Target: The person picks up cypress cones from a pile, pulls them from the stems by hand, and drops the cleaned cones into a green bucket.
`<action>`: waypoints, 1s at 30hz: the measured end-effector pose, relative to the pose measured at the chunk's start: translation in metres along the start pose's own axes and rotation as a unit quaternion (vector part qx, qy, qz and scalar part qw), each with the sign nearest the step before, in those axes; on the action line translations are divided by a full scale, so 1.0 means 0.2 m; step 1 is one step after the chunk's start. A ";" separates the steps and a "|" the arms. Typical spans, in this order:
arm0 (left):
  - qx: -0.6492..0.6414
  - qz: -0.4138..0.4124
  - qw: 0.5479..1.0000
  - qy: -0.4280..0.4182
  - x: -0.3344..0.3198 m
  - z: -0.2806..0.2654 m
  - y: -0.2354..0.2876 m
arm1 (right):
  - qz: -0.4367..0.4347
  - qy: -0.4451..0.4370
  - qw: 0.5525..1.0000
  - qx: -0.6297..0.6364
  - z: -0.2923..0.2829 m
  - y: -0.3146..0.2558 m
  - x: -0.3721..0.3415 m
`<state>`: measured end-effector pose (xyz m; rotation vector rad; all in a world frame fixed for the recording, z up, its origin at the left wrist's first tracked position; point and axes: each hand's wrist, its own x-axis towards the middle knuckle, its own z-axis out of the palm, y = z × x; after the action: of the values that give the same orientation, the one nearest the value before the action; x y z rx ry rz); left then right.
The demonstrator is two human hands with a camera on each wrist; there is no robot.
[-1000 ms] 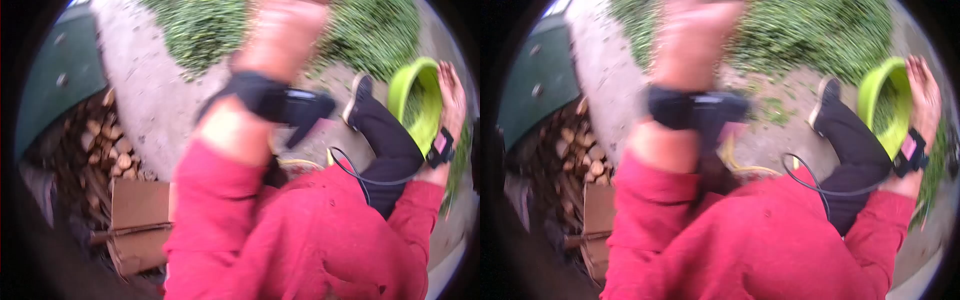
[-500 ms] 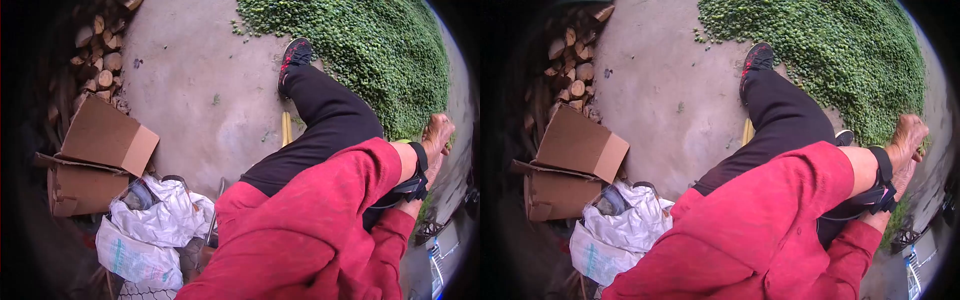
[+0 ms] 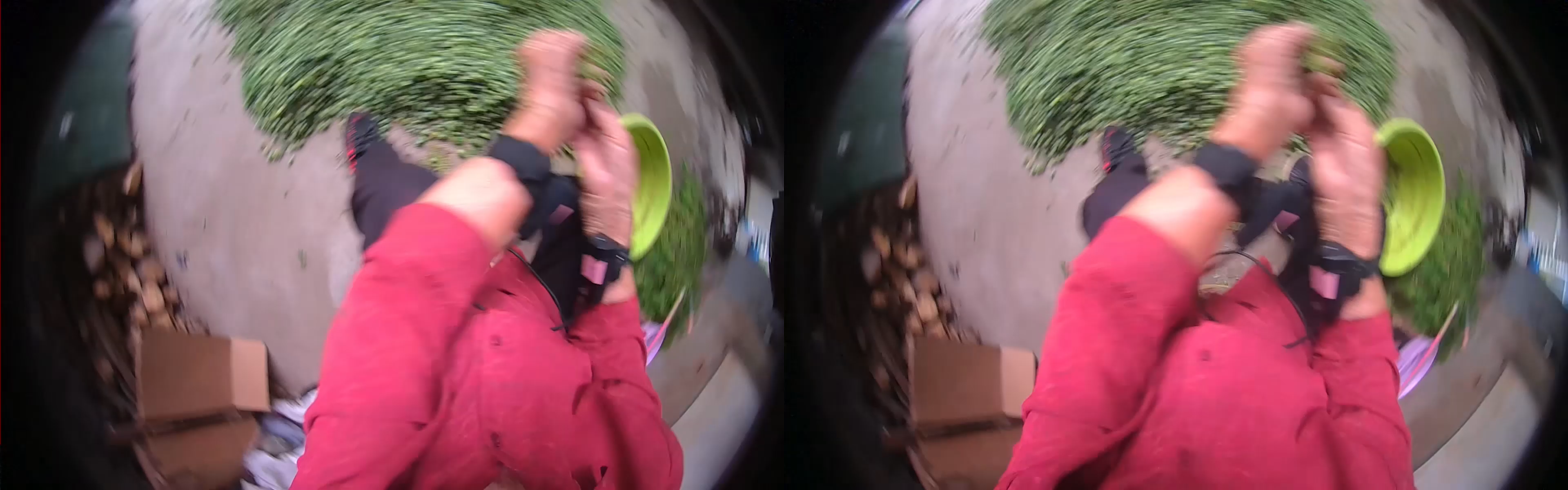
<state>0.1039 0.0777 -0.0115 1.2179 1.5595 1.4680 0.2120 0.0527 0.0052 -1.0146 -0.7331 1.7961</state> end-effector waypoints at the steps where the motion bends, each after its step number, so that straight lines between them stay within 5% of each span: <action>1: -0.385 -0.117 0.915 -0.024 -0.01 -0.06 0.00 | -0.050 0.019 0.996 -0.078 0.03 0.07 -0.07; 2: -0.574 -0.231 0.786 0.007 -0.03 -0.12 0.01 | -0.032 0.070 0.995 -0.059 0.02 0.13 -0.08; 4: -0.523 -0.204 0.827 -0.024 0.00 -0.21 -0.06 | -0.046 0.127 0.989 -0.057 0.09 0.22 -0.09; 5: -0.508 -0.277 0.815 0.036 0.00 -0.25 0.01 | -0.065 0.141 0.985 -0.069 0.13 0.27 -0.07; 9: -0.552 -0.305 0.776 0.003 0.01 -0.44 -0.07 | -0.093 0.086 0.959 -0.253 0.18 0.43 -0.03; 13: -0.620 -0.374 0.688 -0.030 0.01 -0.57 -0.05 | -0.061 0.033 0.973 -0.222 0.24 0.49 -0.02; 15: -0.630 -0.354 0.689 -0.048 0.00 -0.60 -0.03 | 0.024 0.017 0.984 -0.177 0.27 0.51 0.00; 19: -0.594 -0.341 0.727 -0.048 -0.11 -0.68 0.02 | 0.011 -0.043 0.948 -0.314 0.36 0.65 0.02; 30: -0.568 -0.389 0.724 0.025 -0.23 -0.73 -0.01 | 0.103 -0.016 0.951 -0.291 0.44 0.82 -0.03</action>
<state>-0.0149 -0.0181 0.0012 -0.2164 0.6721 1.3945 0.0668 -0.0238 -0.0825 -1.4917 -1.2615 1.8127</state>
